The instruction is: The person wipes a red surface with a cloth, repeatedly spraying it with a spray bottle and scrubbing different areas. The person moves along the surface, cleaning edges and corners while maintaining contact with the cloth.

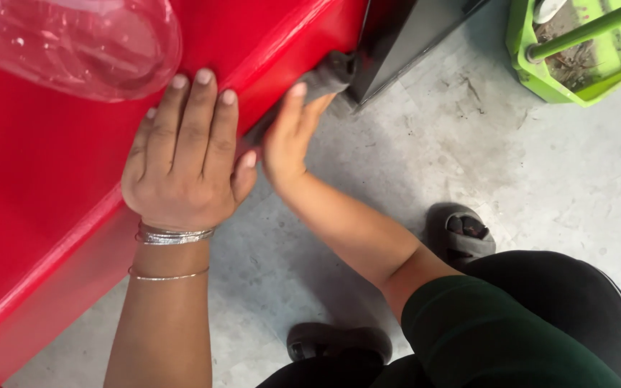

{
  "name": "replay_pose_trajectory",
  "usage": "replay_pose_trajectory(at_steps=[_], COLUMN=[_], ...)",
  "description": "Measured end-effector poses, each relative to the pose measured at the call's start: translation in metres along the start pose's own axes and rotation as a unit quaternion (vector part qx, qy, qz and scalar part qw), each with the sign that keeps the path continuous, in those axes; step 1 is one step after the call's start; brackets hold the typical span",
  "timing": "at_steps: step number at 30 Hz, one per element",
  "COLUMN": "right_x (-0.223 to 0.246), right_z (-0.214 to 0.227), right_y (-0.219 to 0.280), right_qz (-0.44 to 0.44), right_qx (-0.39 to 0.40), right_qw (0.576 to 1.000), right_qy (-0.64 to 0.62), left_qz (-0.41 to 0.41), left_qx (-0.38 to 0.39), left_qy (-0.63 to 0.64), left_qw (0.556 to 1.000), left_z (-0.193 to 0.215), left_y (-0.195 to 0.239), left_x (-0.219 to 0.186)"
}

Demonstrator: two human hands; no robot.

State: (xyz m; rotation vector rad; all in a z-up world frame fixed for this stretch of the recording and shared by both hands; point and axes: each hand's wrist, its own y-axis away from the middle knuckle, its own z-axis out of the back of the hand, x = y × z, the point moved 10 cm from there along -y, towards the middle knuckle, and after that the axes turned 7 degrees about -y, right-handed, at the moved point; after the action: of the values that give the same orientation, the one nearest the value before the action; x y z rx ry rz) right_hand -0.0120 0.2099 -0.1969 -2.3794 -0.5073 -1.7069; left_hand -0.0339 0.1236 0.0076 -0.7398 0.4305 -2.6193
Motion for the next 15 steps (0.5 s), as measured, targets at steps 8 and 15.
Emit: replay_pose_trajectory(at_steps=[8,15], right_x=[0.09,0.004], right_z=[-0.021,0.005], right_y=[-0.022,-0.029], right_qz=[0.295,0.346], right_qx=[0.095,0.062], right_qw=[0.929,0.917], right_qy=[0.203,0.192], left_qz=[0.003,0.005], left_qx=[0.002,0.011], left_qy=[0.01,0.03], left_qw=[1.0,0.999], left_z=[-0.002,-0.005], left_y=[0.003,0.001], left_x=[0.001,0.003])
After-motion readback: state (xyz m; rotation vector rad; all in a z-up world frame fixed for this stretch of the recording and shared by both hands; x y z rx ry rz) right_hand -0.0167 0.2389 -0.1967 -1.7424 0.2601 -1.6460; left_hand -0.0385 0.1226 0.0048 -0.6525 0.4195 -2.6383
